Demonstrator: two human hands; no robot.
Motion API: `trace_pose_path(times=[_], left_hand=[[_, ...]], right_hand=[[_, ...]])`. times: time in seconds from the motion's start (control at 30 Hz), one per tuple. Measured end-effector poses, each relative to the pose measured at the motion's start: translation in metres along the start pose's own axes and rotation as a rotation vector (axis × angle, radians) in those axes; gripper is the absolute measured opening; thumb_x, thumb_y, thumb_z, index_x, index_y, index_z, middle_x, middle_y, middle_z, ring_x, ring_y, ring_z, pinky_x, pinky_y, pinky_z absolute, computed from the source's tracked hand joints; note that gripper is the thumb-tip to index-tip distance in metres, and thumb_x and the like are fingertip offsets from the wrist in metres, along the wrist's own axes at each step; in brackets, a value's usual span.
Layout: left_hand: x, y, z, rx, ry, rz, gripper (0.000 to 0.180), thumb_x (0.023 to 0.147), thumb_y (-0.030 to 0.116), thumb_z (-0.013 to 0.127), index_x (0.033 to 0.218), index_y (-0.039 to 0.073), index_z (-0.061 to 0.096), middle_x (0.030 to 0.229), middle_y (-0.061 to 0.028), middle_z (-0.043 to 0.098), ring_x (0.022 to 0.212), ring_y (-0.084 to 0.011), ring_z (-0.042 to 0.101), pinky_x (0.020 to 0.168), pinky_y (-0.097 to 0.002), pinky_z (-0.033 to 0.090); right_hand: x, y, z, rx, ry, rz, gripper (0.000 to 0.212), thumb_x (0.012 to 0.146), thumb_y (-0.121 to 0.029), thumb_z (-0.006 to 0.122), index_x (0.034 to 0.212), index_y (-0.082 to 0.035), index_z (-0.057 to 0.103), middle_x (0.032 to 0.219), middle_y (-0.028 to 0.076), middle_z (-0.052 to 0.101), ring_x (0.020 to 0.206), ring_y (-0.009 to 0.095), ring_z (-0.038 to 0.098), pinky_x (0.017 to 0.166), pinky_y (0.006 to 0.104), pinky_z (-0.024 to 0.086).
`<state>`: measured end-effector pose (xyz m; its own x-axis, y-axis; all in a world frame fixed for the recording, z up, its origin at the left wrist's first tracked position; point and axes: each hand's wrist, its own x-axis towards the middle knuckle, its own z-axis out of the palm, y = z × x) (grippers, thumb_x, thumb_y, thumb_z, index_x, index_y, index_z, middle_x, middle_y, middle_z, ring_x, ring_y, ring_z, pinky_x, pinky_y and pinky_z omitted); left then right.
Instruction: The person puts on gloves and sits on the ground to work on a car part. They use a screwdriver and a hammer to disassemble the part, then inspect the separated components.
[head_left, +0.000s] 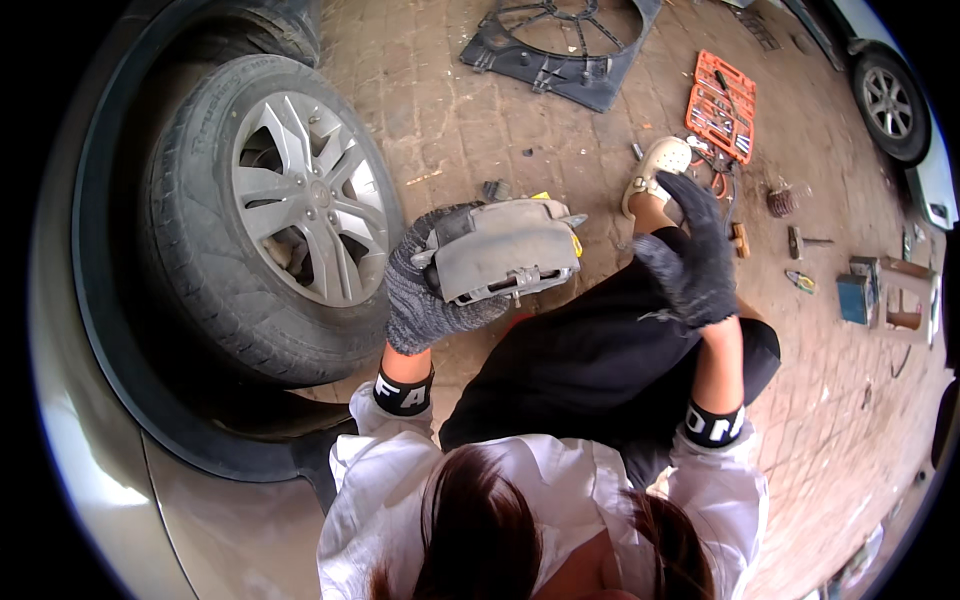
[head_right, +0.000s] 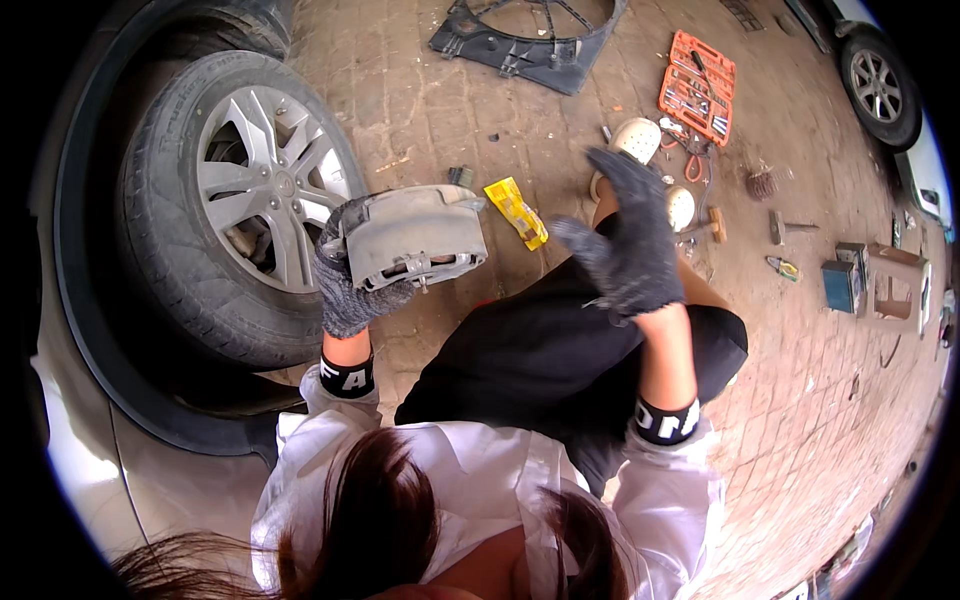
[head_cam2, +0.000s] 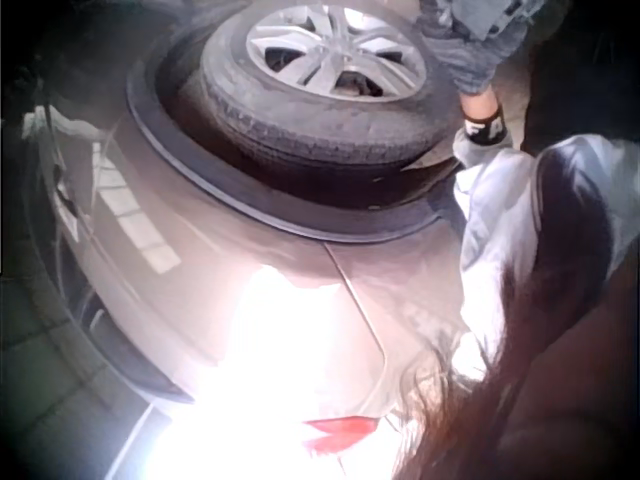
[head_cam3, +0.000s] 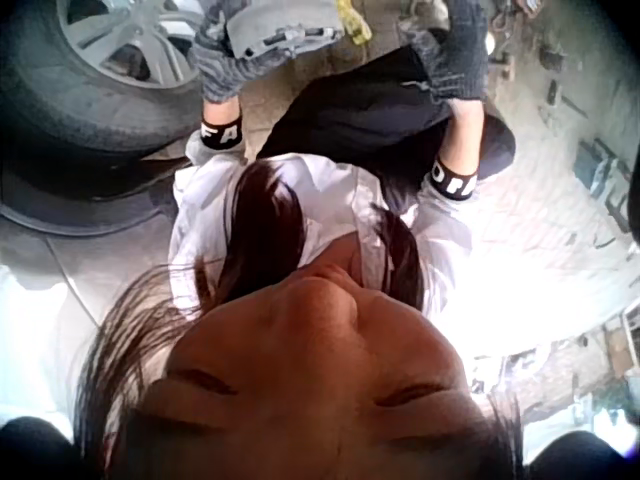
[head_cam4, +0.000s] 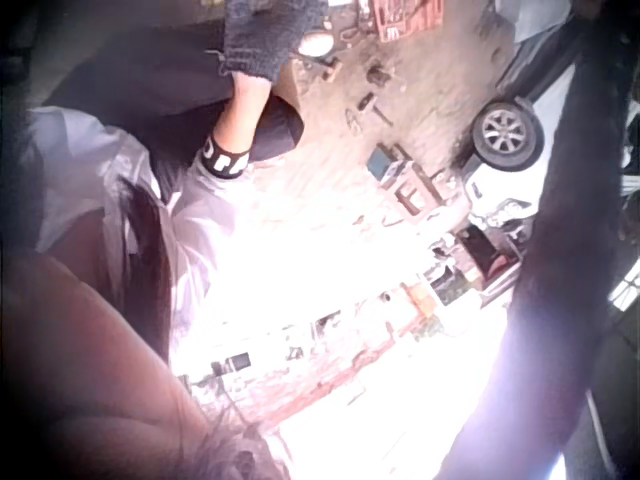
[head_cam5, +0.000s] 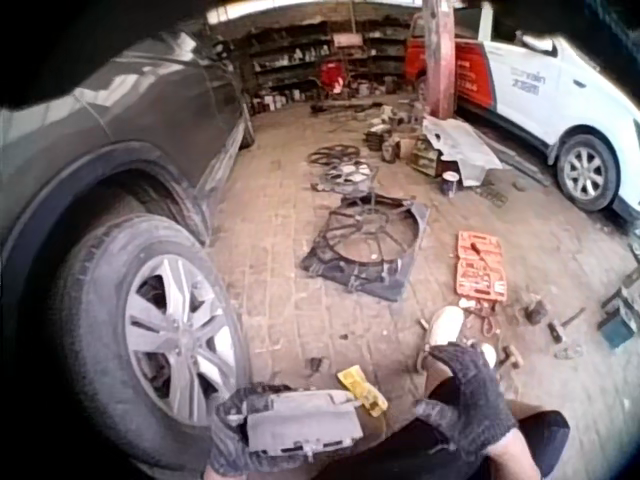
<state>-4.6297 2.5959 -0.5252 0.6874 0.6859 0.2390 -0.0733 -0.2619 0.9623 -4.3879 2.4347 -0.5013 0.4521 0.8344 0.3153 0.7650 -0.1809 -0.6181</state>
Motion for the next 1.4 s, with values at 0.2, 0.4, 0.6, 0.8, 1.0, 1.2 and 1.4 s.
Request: trace_pose_path(times=[0.2,0.4,0.6,0.8,1.0,1.2,1.4], left_hand=[[0.0,0.01,-0.006,0.057,0.045,0.034,0.074,0.049,0.027,0.087,0.111,0.001,0.054,0.105,-0.0108,0.062,0.096,-0.0191,0.059,0.086,-0.0331,0.047],[-0.015,0.012,-0.028,0.02,0.108,0.047,0.082,0.046,0.028,0.087,0.114,-0.001,0.052,0.11,-0.0134,0.059,0.097,-0.0206,0.058,0.086,-0.0346,0.046],[-0.011,0.017,-0.032,0.009,0.003,0.295,0.069,0.057,0.028,0.082,0.11,-0.005,0.053,0.109,-0.0197,0.059,0.095,-0.0246,0.06,0.084,-0.037,0.049],[-0.023,0.024,-0.043,-0.015,0.036,0.279,0.066,0.059,0.027,0.08,0.111,-0.005,0.053,0.109,-0.0194,0.059,0.096,-0.0249,0.06,0.085,-0.0375,0.049],[-0.034,0.02,-0.051,-0.052,0.088,0.236,0.064,0.062,0.027,0.078,0.111,-0.005,0.053,0.109,-0.0192,0.059,0.097,-0.0253,0.06,0.086,-0.0381,0.048],[-0.034,0.013,-0.053,-0.091,0.077,0.22,0.061,0.064,0.027,0.076,0.111,-0.005,0.054,0.109,-0.0189,0.059,0.097,-0.0256,0.06,0.087,-0.0387,0.048],[-0.026,0.019,-0.043,-0.115,0.007,0.196,0.058,0.066,0.026,0.074,0.111,-0.005,0.054,0.11,-0.0186,0.059,0.098,-0.0259,0.06,0.088,-0.0393,0.048]], right_hand=[[-0.091,0.143,-0.001,0.178,-0.075,0.304,0.04,0.094,-0.025,0.047,0.126,-0.001,0.047,0.123,0.015,0.053,0.115,0.021,0.049,0.098,0.0308,0.036],[-0.095,0.118,0.025,-0.066,-0.04,0.495,0.033,0.094,-0.025,0.046,0.111,0.0,0.058,0.099,0.02,0.064,0.095,0.024,0.062,0.082,0.0333,0.045],[-0.067,0.103,0.017,-0.046,0.37,0.508,0.027,0.092,-0.024,0.05,0.102,-0.004,0.065,0.082,0.012,0.067,0.073,0.018,0.064,0.069,0.03,0.048],[0.004,0.102,-0.02,-0.117,0.463,0.374,0.03,0.095,-0.024,0.042,0.108,-0.008,0.063,0.097,0.005,0.066,0.079,0.012,0.061,0.075,0.0265,0.047],[0.031,0.111,-0.006,-0.46,0.18,0.482,0.038,0.088,-0.04,0.046,0.108,-0.011,0.062,0.098,0.018,0.064,0.092,0.031,0.062,0.08,0.0369,0.046],[-0.022,0.101,-0.03,-0.769,-0.309,0.608,0.039,0.086,-0.044,0.047,0.102,-0.012,0.061,0.091,0.02,0.064,0.088,0.038,0.061,0.077,0.0455,0.046],[-0.1,0.089,-0.04,-0.819,-0.506,0.528,0.03,0.079,-0.033,0.061,0.095,-0.008,0.064,0.081,0.021,0.064,0.078,0.037,0.061,0.073,0.0446,0.048]])
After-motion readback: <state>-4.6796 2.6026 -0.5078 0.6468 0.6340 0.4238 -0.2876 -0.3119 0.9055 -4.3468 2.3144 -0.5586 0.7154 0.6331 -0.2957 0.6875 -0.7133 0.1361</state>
